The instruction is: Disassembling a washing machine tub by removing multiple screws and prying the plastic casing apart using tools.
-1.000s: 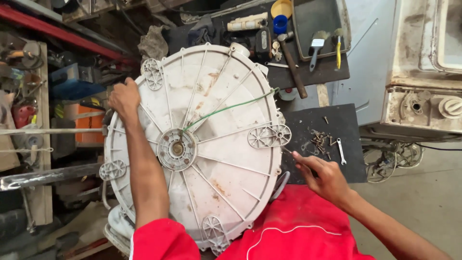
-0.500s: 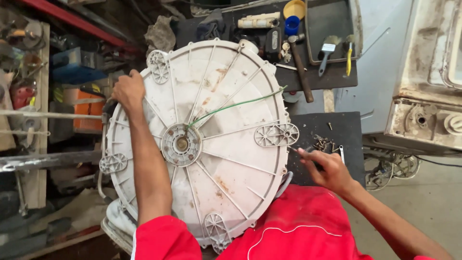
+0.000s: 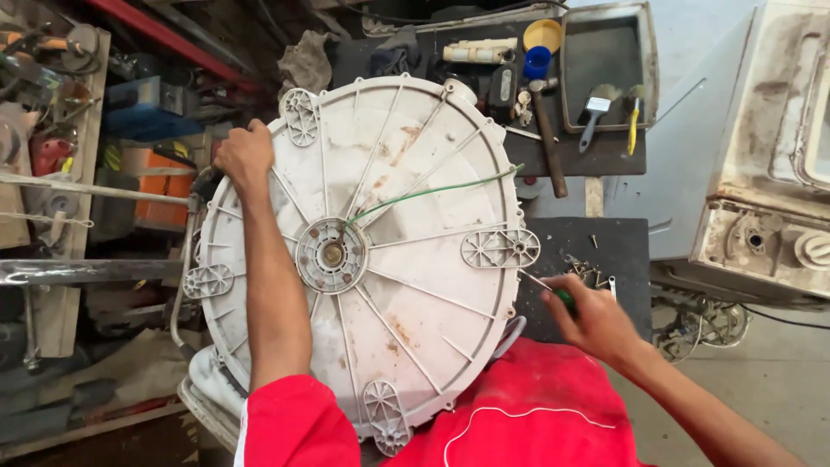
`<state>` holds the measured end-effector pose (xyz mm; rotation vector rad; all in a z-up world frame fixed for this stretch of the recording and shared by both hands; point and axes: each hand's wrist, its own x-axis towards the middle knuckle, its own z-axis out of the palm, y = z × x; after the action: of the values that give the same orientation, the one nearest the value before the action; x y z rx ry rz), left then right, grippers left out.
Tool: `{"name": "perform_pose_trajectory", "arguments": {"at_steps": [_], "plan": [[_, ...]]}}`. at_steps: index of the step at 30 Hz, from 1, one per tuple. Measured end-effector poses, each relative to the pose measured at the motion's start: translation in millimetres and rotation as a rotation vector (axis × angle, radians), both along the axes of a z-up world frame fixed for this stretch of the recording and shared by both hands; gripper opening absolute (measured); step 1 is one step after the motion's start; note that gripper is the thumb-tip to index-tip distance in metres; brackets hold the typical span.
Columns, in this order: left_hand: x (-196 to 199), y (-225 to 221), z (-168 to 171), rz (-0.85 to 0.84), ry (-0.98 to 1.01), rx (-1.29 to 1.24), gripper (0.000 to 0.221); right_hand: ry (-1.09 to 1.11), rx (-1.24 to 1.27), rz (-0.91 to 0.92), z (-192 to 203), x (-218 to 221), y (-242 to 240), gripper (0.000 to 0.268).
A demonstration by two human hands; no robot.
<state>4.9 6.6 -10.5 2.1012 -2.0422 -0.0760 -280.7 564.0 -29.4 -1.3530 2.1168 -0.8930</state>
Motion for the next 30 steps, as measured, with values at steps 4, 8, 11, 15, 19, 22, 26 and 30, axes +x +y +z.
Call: {"name": "perform_pose_trajectory", "arguments": {"at_steps": [4,8,11,15,19,22,26,30], "plan": [[-2.0,12.2,9.1,-0.015,0.009,0.001,0.059,0.068,-0.188,0.034,-83.8,-5.2,-9.6,0.014],[0.7,7.4,4.2,0.003,0.018,0.012,0.063,0.104,-0.432,0.107,-109.0,-8.0,-40.2,0.024],[7.0,9.1,7.3,0.027,0.009,0.026,0.065,0.155,-0.418,0.192,-86.8,-18.4,-34.6,0.026],[-1.5,2.0,4.9,0.018,0.019,0.031,0.062,0.216,0.080,0.226,31.2,-24.2,-12.6,0.021],[2.6,-6.9,-18.2,-0.072,0.008,-0.116,0.059,0.489,0.331,0.274,115.7,-22.4,-20.3,0.030],[8.1,0.6,-7.5,-0.065,0.056,-0.122,0.060,0.497,0.386,0.323,121.0,-27.5,-29.0,0.031],[4.6,40.0,24.4,-0.217,0.179,-0.311,0.043,0.233,0.420,0.327,89.7,-35.3,-21.9,0.029],[-14.1,68.0,47.4,-0.290,0.185,-0.421,0.043,-0.169,0.573,0.226,71.6,-50.8,1.8,0.029]]}}
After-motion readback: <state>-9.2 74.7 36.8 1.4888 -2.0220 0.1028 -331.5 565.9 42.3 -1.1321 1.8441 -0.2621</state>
